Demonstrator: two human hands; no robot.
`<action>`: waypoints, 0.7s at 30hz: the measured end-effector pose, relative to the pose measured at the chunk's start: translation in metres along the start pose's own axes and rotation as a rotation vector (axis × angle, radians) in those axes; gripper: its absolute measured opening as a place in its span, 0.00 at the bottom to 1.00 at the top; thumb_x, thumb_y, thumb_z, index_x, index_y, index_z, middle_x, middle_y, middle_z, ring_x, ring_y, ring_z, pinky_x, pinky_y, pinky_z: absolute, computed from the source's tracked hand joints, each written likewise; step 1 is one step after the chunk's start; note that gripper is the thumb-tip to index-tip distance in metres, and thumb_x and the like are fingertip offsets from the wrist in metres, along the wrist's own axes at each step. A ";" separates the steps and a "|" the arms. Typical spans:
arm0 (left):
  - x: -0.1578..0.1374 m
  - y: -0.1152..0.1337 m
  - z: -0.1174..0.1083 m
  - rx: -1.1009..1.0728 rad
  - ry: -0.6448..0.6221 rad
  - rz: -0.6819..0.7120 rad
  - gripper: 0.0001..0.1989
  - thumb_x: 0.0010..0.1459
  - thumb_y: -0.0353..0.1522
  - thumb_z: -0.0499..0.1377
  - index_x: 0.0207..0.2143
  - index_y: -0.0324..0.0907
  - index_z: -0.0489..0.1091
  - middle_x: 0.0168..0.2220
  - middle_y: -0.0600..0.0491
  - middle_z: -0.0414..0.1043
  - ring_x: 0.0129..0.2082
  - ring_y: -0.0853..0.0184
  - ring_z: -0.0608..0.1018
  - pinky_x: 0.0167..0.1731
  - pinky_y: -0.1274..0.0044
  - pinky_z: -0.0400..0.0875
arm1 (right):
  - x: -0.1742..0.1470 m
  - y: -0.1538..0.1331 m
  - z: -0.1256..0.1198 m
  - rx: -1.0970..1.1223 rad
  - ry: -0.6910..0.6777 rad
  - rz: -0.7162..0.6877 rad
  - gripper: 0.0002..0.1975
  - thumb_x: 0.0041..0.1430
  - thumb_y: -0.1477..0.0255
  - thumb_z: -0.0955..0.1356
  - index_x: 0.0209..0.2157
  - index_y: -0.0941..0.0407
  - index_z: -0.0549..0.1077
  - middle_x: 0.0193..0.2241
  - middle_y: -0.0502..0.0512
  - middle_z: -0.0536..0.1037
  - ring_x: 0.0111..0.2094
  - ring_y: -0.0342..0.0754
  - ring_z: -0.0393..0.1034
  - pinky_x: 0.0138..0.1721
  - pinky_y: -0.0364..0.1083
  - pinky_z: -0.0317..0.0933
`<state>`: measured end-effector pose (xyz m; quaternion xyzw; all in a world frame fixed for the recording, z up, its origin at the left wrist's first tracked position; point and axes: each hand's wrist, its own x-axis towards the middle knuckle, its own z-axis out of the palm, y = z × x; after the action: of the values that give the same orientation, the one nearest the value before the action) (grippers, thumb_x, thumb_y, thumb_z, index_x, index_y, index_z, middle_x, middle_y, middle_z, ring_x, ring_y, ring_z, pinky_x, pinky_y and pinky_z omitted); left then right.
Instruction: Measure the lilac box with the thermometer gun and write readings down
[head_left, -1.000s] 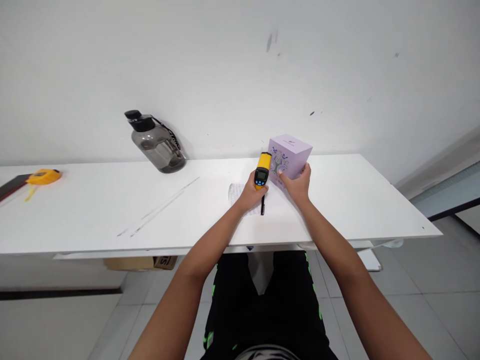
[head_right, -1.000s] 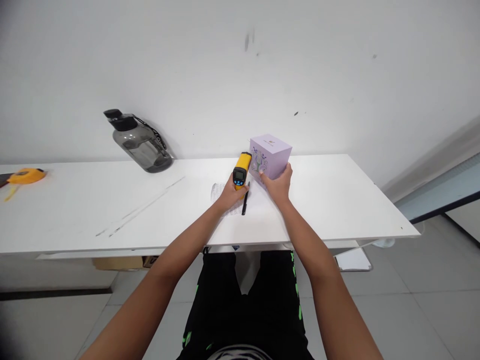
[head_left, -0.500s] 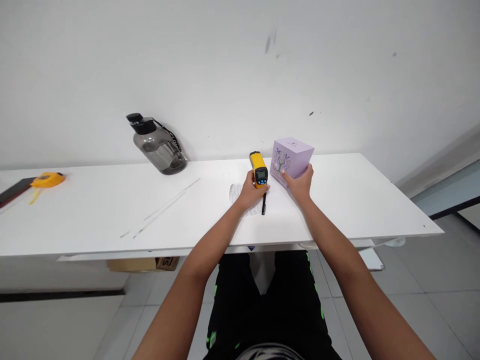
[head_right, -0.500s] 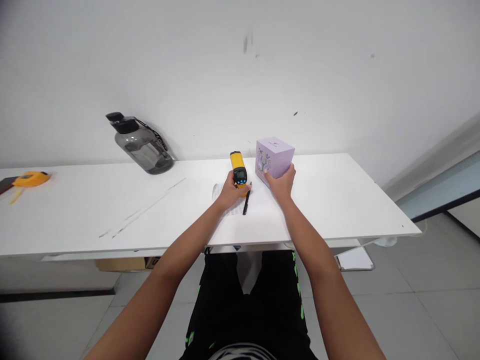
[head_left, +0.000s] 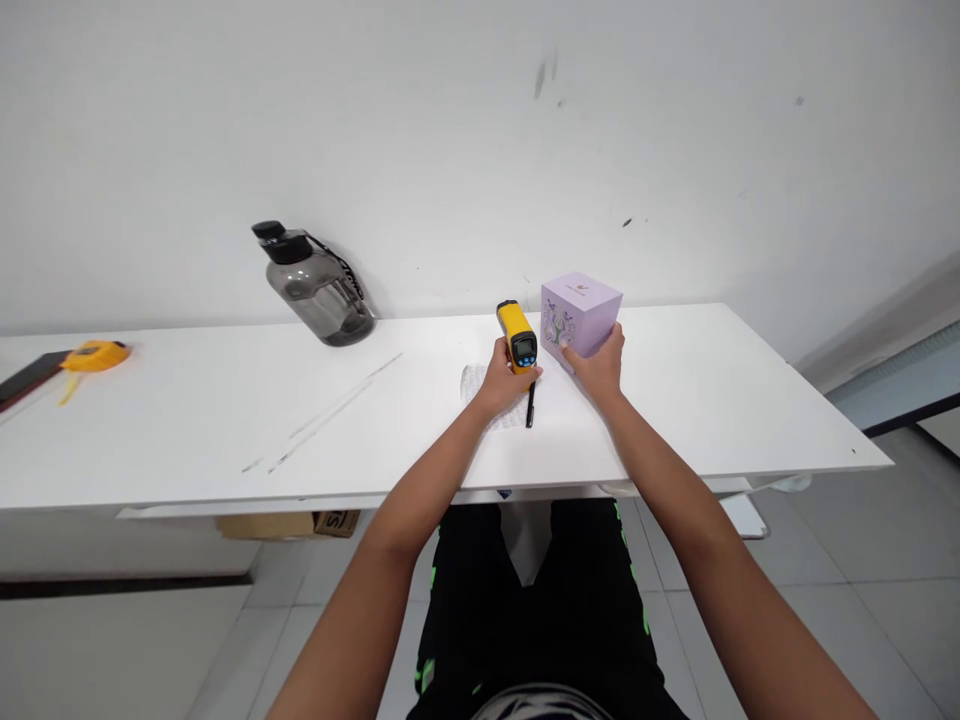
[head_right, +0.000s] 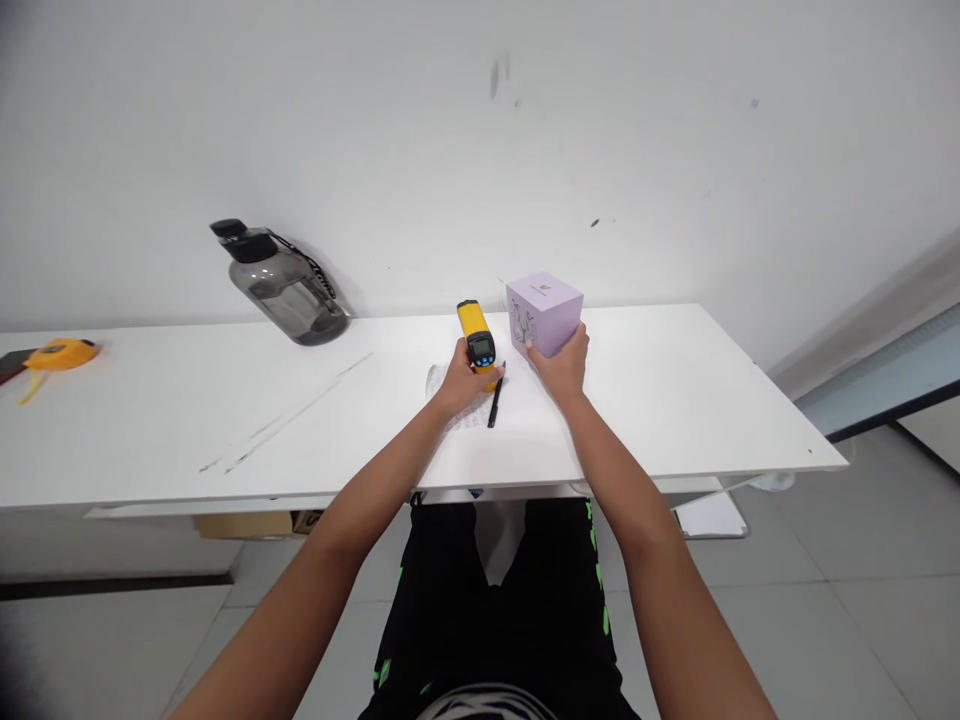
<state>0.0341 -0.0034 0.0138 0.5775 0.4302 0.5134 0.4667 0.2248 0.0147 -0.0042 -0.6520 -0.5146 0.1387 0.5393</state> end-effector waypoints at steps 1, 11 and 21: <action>0.000 0.000 0.000 0.004 0.003 0.001 0.25 0.43 0.32 0.69 0.40 0.46 0.59 0.36 0.58 0.66 0.36 0.70 0.72 0.38 0.74 0.72 | 0.000 0.000 0.000 0.001 0.001 -0.002 0.50 0.41 0.55 0.75 0.62 0.55 0.51 0.58 0.68 0.62 0.63 0.64 0.56 0.63 0.63 0.55; 0.000 -0.002 0.001 -0.007 -0.019 0.020 0.23 0.44 0.31 0.67 0.43 0.44 0.63 0.39 0.54 0.68 0.40 0.68 0.72 0.38 0.75 0.72 | 0.000 0.000 -0.001 0.016 -0.015 0.000 0.49 0.42 0.56 0.76 0.61 0.53 0.52 0.58 0.66 0.62 0.62 0.64 0.56 0.62 0.63 0.57; 0.009 -0.009 -0.002 0.009 0.072 0.002 0.25 0.46 0.32 0.68 0.47 0.45 0.65 0.43 0.51 0.70 0.42 0.67 0.73 0.40 0.73 0.71 | 0.000 0.002 -0.001 0.020 -0.021 -0.003 0.48 0.42 0.57 0.76 0.61 0.53 0.52 0.58 0.66 0.61 0.63 0.64 0.54 0.62 0.62 0.56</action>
<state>0.0329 0.0072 0.0063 0.5613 0.4485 0.5325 0.4476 0.2263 0.0143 -0.0054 -0.6443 -0.5197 0.1502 0.5405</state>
